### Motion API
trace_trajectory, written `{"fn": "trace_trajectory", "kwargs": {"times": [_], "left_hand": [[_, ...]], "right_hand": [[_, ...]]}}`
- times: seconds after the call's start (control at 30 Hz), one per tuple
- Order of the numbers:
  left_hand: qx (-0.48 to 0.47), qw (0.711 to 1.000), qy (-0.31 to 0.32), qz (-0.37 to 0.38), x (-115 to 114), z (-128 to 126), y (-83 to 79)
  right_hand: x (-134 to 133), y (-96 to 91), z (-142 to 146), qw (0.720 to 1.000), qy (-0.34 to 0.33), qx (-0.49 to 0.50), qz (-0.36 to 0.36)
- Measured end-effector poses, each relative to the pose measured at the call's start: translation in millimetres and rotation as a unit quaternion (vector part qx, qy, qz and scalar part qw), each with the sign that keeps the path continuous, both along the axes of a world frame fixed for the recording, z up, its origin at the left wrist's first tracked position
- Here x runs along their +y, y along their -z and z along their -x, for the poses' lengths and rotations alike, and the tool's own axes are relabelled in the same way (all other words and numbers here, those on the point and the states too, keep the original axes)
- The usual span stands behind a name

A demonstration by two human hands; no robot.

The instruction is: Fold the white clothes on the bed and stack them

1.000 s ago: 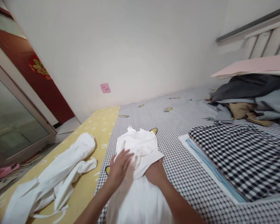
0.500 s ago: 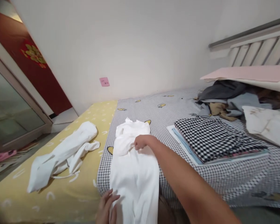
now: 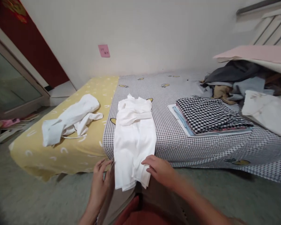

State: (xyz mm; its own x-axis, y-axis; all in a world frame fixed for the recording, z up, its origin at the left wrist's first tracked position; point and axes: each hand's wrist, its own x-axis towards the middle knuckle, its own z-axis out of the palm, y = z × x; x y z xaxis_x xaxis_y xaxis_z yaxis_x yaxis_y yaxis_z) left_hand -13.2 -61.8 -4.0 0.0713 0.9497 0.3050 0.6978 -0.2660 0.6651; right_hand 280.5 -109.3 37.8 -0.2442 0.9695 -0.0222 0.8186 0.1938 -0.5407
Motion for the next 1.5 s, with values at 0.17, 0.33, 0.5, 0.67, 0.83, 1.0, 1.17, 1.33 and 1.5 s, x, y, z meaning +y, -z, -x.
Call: {"fn": "trace_trajectory", "kwargs": {"times": [0.17,0.33,0.5,0.67,0.83,1.0,1.17,1.33,1.5], "left_hand": [[0.243,0.961,0.077,-0.111,2,7,4.6],[0.389,0.86,0.25,-0.216,24,14,-7.1],[0.383,0.829,0.32,-0.251,45,29,-16.4],[0.364,0.838,0.291,-0.284,40,27,-11.3],[0.373,0.824,0.278,-0.322,33,20,-14.8],[0.375,0.825,0.287,-0.311,36,22,-15.5],[0.393,0.808,0.322,-0.298,39,15,-20.6],[0.399,0.805,0.385,-0.212,37,8,-31.2],[0.386,0.813,0.407,-0.156,49,13,-29.1]], "right_hand": [[-16,47.4,9,0.973,0.057,-0.147,-0.171],[0,54.2,-3,0.979,0.002,-0.099,-0.177],[-9,53.5,-40,0.982,0.062,0.024,-0.174],[-26,60.0,-60,0.983,0.054,-0.047,-0.171],[-29,70.1,-59,0.949,0.033,-0.121,-0.29],[-23,78.4,-63,0.917,0.058,-0.173,-0.355],[-12,80.5,-54,0.899,-0.004,-0.243,-0.363],[0,85.0,-53,0.883,-0.107,-0.253,-0.381],[0,92.7,-64,0.898,-0.102,-0.203,-0.377]]}}
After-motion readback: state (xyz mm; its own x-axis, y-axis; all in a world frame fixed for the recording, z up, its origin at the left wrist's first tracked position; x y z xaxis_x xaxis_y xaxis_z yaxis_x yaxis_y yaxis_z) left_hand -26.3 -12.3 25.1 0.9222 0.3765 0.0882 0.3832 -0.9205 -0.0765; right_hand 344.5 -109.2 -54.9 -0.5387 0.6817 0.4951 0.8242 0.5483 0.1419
